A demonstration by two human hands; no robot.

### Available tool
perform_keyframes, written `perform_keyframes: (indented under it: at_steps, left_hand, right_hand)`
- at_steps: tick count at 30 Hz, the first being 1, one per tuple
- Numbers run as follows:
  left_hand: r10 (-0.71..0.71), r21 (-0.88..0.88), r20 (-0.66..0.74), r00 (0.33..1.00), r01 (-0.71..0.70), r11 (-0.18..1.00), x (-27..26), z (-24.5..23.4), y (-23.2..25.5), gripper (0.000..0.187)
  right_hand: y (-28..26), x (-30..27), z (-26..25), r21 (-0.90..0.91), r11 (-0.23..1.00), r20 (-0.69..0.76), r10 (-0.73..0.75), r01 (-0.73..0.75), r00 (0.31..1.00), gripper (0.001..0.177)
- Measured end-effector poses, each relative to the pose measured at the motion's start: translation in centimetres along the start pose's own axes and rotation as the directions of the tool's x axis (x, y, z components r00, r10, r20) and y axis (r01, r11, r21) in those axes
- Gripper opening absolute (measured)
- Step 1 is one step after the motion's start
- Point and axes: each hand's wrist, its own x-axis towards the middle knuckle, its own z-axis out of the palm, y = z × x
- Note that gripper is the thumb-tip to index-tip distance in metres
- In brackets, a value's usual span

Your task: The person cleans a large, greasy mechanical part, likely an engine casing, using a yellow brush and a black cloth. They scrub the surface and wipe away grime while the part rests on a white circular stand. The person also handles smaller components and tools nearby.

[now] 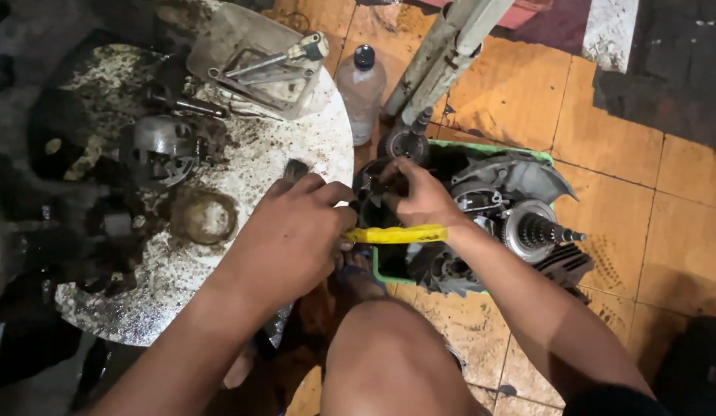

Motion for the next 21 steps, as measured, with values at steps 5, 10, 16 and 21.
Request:
perform_keyframes:
  at_steps: [5,10,16,21]
  left_hand:
    - [-0.06,-0.022,0.05,0.997,0.061,0.998,-0.4,-0.4,0.1,0.03]
    - [-0.085,-0.014,0.053,0.995,0.086,0.996,-0.8,-0.7,0.0,0.028]
    - [-0.048,-0.031,-0.033,0.998,0.047,0.998,-1.6,-1.3,-0.2,0.026]
    - [-0.013,-0.075,-0.105,0.994,0.005,0.997,-2.3,-2.3,0.1,0.029]
  right_hand:
    - [1.3,1.9,0.9,0.055,0.998,-0.026,-0.034,0.035,0.999,0.027]
    - [3.0,4.0,1.1,0.159,0.983,0.011,-0.094,0.091,0.996,0.017]
    - [5.6,4.5,2.6,0.21,0.965,-0.082,-0.143,0.158,0.986,0.024]
    - [2.4,-0.3,0.4,0.267,0.953,-0.165,-0.099,0.141,0.981,0.017]
